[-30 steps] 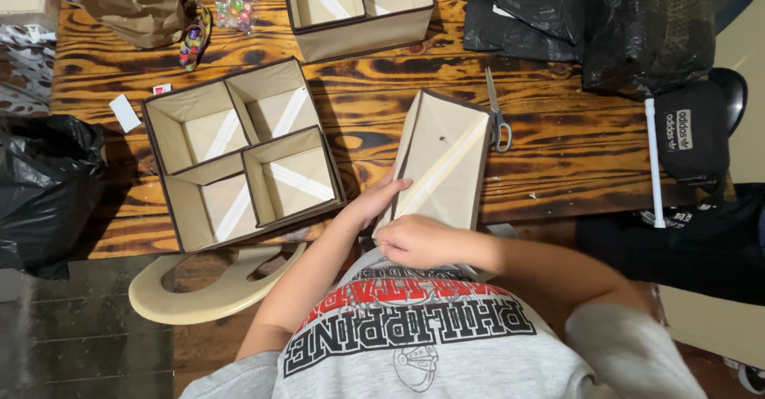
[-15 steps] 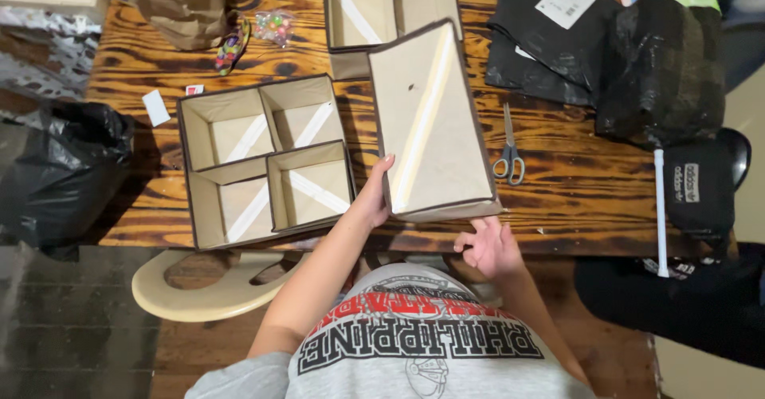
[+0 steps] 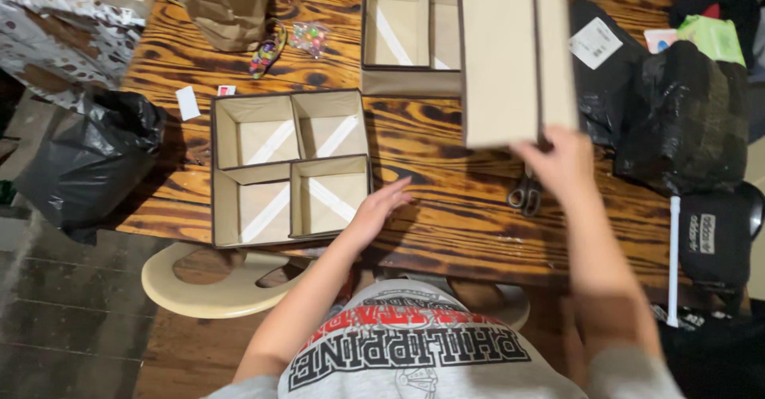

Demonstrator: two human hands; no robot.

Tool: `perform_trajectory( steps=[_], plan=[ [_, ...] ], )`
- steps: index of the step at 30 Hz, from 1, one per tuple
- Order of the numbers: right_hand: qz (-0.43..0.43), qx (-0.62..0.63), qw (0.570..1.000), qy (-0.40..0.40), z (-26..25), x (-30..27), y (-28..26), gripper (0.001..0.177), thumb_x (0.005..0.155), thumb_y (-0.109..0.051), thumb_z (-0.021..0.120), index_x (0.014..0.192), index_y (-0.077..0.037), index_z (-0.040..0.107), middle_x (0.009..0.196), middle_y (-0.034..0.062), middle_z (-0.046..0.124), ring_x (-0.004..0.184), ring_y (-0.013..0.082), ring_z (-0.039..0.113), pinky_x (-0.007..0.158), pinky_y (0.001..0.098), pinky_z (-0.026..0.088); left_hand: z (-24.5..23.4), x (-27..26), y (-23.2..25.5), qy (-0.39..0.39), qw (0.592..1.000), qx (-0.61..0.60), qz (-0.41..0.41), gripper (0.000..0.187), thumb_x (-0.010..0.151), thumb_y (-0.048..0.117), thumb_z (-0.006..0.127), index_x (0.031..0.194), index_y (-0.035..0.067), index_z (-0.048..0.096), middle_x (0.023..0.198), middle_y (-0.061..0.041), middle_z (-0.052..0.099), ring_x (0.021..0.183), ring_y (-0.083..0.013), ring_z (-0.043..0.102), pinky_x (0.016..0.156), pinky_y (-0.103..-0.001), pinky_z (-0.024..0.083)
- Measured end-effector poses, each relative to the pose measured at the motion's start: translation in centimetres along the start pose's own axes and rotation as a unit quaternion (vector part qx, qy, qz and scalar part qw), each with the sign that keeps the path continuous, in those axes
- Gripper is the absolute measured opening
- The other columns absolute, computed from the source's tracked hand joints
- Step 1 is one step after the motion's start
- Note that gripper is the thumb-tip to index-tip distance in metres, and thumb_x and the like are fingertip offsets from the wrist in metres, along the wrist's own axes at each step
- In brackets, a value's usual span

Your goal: The person uses scissors to cut open black plastic mailers and removes flat-packed cardboard storage boxes. They unfold and assemble the boxes into compartmentalized containers on a wooden table.

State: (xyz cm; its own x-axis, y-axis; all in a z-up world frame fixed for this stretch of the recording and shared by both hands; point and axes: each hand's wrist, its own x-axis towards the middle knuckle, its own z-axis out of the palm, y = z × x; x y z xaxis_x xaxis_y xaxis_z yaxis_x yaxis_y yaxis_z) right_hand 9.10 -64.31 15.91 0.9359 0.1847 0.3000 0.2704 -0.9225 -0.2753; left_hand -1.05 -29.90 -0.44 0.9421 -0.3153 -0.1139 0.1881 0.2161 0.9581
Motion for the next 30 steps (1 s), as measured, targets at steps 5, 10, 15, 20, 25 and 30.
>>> perform_trajectory(
  steps=[5, 10, 15, 20, 25, 30],
  plan=[
    [-0.068, -0.212, 0.975, -0.029, 2.4, 12.1, -2.4, 0.055, 0.085, -0.062, 0.078, 0.083, -0.007, 0.077, 0.085, 0.0140, 0.071, 0.080, 0.0351, 0.070, 0.065, 0.0475, 0.055, 0.1, -3.9, 0.5, 0.036, 0.998, -0.043, 0.011, 0.047, 0.103, 0.024, 0.052, 0.145, 0.004, 0.056, 0.126, -0.012, 0.073, 0.112, -0.0193, 0.068, 0.100, -0.030, 0.052],
    [-0.089, -0.238, 0.964, -0.076, 7.7, 19.2, -4.6, 0.055, 0.080, -0.063, 0.078, 0.085, -0.008, 0.079, 0.081, 0.0146, 0.073, 0.079, 0.0338, 0.071, 0.066, 0.0460, 0.056, 0.1, -7.8, 3.3, 0.095, 0.993, 0.051, 0.045, 0.039, 0.098, 0.015, 0.060, 0.135, 0.003, 0.063, 0.116, -0.011, 0.076, 0.106, -0.0147, 0.069, 0.092, -0.027, 0.054],
    [-0.094, -0.192, 0.973, -0.082, 12.0, 22.9, -5.2, 0.054, 0.081, -0.062, 0.079, 0.088, -0.008, 0.080, 0.083, 0.0154, 0.074, 0.081, 0.0348, 0.071, 0.068, 0.0469, 0.056, -2.0, -12.0, 4.9, 0.260, 0.913, 0.295, 0.105, 0.028, 0.088, 0.015, 0.071, 0.114, 0.006, 0.074, 0.107, -0.012, 0.075, 0.101, -0.0279, 0.070, 0.090, -0.036, 0.054],
    [-0.085, -0.175, 0.977, -0.093, 12.9, 23.6, -5.1, 0.059, 0.082, -0.065, 0.079, 0.090, -0.007, 0.080, 0.081, 0.0175, 0.073, 0.079, 0.0362, 0.071, 0.069, 0.0480, 0.056, -4.9, -14.5, 5.0, 0.354, 0.829, 0.407, 0.151, 0.028, 0.082, 0.010, 0.072, 0.109, 0.006, 0.075, 0.109, -0.014, 0.072, 0.105, -0.0352, 0.065, 0.094, -0.043, 0.050],
    [-0.040, -0.220, 0.973, -0.056, 8.3, 21.6, -7.8, 0.064, 0.084, -0.067, 0.078, 0.087, -0.003, 0.078, 0.079, 0.0198, 0.072, 0.072, 0.0382, 0.070, 0.061, 0.0489, 0.056, -7.2, -15.6, 4.6, 0.397, 0.813, 0.404, 0.135, 0.026, 0.084, 0.007, 0.070, 0.110, 0.004, 0.074, 0.111, -0.012, 0.071, 0.107, -0.0311, 0.066, 0.095, -0.040, 0.052],
    [-0.141, -0.084, 0.986, 0.044, 2.9, 10.4, -13.8, 0.040, 0.093, -0.044, 0.081, 0.085, -0.006, 0.074, 0.083, 0.0177, 0.070, 0.071, 0.0374, 0.068, 0.063, 0.0491, 0.054, -8.8, -12.9, 6.7, 0.337, 0.937, -0.019, 0.090, 0.040, 0.098, 0.014, 0.068, 0.136, 0.004, 0.061, 0.133, -0.016, 0.065, 0.122, -0.0257, 0.066, 0.106, -0.041, 0.053]
  ],
)
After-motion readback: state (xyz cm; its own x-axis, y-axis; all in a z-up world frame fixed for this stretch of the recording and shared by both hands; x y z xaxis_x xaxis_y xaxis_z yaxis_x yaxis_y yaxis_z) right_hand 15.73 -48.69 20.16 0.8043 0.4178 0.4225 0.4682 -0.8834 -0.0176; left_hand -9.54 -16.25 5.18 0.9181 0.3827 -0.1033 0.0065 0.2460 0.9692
